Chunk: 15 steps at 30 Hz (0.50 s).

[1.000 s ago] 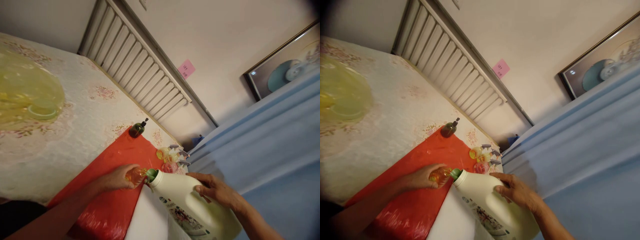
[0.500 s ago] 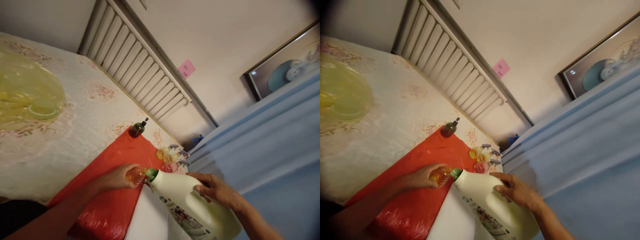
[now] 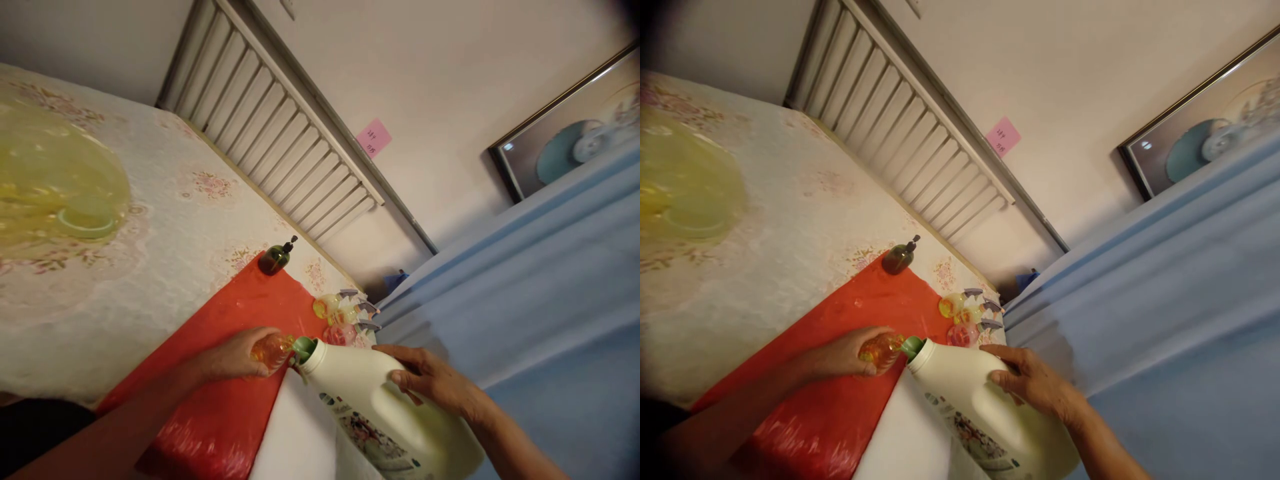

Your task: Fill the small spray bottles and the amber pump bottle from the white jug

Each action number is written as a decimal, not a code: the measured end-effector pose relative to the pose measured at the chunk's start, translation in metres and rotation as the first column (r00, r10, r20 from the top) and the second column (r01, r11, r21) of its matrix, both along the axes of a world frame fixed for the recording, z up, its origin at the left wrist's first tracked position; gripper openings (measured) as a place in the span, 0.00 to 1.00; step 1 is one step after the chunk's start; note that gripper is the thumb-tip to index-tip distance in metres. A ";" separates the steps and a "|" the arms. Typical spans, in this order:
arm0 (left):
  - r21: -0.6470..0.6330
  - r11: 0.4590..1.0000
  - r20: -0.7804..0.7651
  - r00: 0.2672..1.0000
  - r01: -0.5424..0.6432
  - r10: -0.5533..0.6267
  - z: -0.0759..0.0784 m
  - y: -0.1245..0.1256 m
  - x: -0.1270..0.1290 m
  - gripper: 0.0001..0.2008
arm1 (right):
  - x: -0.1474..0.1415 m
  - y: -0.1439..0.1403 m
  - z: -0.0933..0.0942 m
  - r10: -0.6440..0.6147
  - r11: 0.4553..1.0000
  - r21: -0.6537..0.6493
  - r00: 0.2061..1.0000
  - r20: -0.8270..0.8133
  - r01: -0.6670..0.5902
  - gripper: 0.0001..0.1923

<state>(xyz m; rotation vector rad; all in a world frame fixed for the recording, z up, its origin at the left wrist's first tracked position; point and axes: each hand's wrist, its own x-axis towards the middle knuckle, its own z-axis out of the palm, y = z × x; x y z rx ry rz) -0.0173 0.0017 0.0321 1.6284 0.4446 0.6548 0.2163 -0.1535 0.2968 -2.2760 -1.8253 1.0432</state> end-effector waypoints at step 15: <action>-0.034 0.999 0.016 0.999 0.041 -0.040 -0.011 0.004 0.004 0.28 | -0.006 0.003 0.001 -0.011 1.000 -0.009 1.000 0.018 0.011 0.35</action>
